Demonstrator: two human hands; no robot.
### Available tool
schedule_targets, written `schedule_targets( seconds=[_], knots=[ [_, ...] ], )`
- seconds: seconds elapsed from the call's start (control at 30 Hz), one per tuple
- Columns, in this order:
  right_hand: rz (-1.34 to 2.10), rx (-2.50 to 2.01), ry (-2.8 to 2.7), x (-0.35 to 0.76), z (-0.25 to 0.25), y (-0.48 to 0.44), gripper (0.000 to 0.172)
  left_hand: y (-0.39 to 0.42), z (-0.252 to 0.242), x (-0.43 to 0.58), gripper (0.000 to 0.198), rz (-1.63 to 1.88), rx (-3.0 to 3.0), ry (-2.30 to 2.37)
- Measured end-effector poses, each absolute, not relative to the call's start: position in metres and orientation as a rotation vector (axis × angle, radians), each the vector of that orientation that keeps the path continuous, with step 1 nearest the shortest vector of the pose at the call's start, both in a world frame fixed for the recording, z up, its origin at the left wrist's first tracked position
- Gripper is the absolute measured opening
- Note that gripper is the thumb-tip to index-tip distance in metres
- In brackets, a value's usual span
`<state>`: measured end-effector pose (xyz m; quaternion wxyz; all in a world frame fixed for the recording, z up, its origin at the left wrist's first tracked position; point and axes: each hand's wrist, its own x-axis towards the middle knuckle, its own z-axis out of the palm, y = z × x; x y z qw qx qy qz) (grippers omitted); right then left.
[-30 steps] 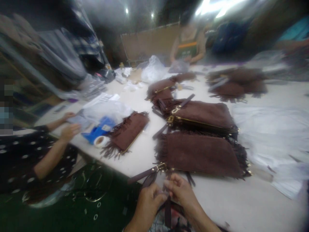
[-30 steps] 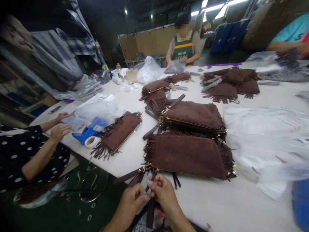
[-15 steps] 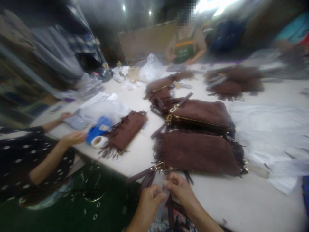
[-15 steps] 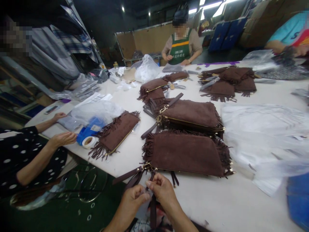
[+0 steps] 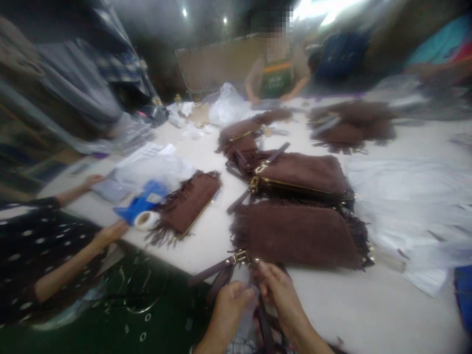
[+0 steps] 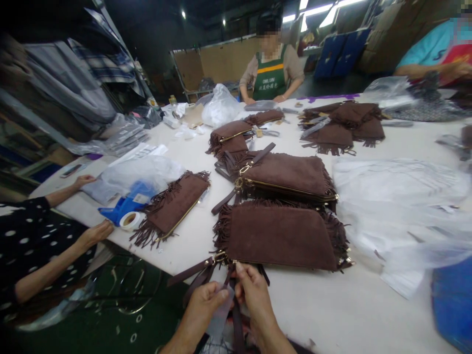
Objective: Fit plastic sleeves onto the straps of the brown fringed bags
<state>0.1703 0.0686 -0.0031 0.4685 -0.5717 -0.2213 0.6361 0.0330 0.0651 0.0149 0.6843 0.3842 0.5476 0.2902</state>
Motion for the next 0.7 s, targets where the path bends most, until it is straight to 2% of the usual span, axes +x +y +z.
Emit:
schedule_targets(
  seconds=[0.27, 0.4, 0.7],
  knots=[
    [1.548, -1.362, -0.39, 0.16, -0.006, 0.074, 0.048, 0.079, 0.024, 0.036, 0.021, 0.65, 1.097, 1.33],
    [1.518, -1.365, -0.465, 0.167, -0.009, 0.075, 0.047, 0.086, 0.032, 0.038, 0.021, 0.631, 1.247, 1.397],
    [1.514, -1.432, -0.701, 0.175, -0.009, 0.058, 0.048, 0.095, 0.028, 0.046, 0.021, 0.639, 1.161, 1.345]
  ],
)
